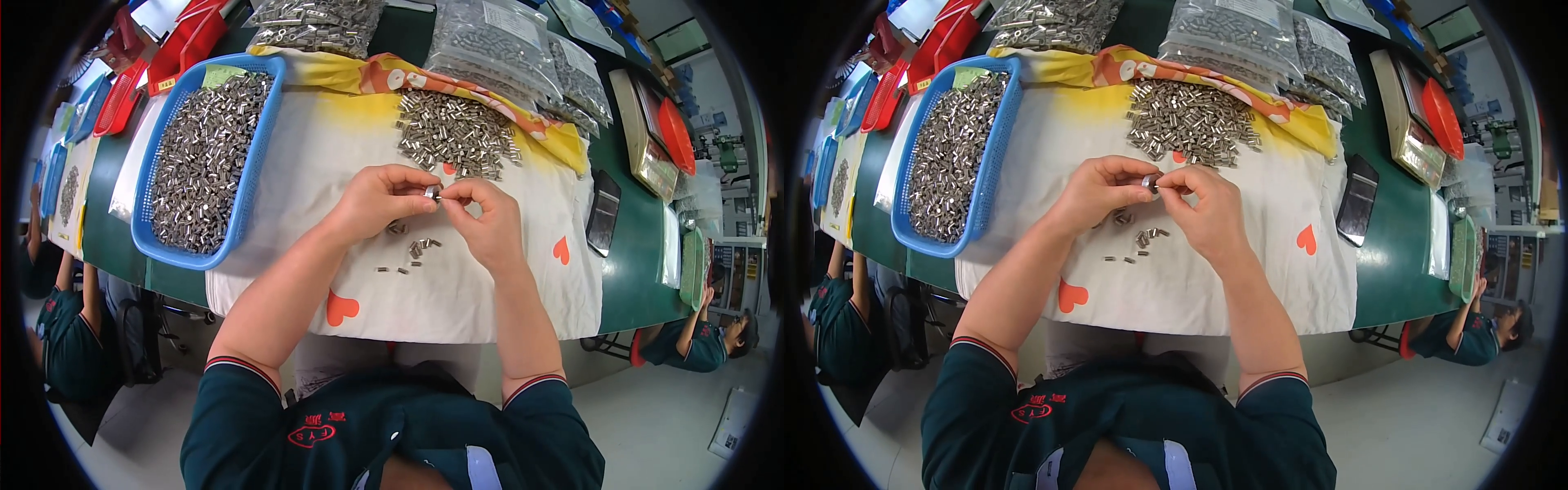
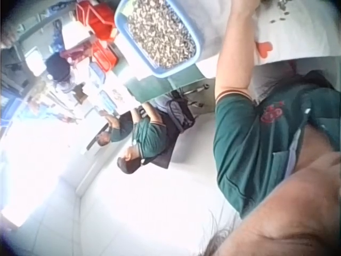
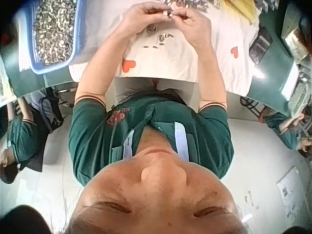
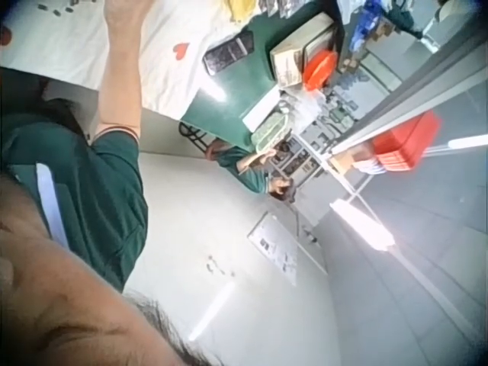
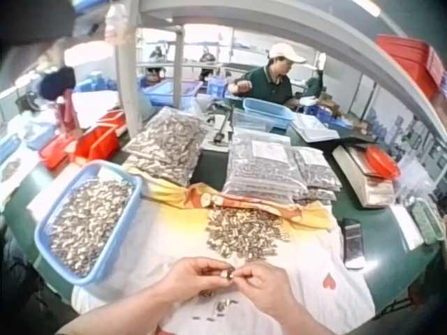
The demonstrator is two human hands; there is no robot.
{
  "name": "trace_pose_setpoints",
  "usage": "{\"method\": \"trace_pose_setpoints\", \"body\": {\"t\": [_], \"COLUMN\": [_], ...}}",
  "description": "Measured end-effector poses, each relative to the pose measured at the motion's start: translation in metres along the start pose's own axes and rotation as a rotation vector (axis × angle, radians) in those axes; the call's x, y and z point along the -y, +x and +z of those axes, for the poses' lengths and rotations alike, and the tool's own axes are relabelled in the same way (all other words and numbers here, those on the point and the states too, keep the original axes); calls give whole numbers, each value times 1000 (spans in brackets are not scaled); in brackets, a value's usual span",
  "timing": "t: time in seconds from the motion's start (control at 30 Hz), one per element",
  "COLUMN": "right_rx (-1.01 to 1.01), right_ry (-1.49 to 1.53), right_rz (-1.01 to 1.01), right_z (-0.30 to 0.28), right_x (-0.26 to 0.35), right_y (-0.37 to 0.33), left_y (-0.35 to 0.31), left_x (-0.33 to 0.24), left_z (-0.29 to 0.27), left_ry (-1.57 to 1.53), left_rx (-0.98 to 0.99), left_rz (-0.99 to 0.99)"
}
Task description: Sorting and inspecting small metal hardware fasteners at a workbench in a manufacturing facility.
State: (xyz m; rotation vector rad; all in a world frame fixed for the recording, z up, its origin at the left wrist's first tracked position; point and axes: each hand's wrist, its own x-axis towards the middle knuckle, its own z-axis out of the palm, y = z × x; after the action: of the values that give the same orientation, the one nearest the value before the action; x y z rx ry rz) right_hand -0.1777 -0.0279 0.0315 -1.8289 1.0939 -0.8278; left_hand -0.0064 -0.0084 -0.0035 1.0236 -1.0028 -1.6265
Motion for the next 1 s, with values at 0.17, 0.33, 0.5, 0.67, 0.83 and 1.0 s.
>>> {"method": "trace_pose_setpoints", "body": {"t": [0.17,0.33,0.5,0.67,0.83,1.0], "right_rx": [-115,-111,-42,110,161,138], "right_ry": [-365,-385,-177,-69,-246,18], "right_rz": [-365,-353,-171,-63,119,58], "right_z": [18,7,11,-11,-23,-19], "right_x": [1,-11,-16,-20,-12,-10], "right_y": [3,-5,-10,-8,-7,14], "left_y": [-10,-3,-12,-15,-1,-14], "left_x": [0,-1,7,-1,4,-6], "left_z": [-8,3,2,3,12,-10], "left_ry": [187,362,338,383,441,238], "left_rx": [-128,-48,-90,-17,117,14], "left_rz": [24,206,196,206,252,-81]}}
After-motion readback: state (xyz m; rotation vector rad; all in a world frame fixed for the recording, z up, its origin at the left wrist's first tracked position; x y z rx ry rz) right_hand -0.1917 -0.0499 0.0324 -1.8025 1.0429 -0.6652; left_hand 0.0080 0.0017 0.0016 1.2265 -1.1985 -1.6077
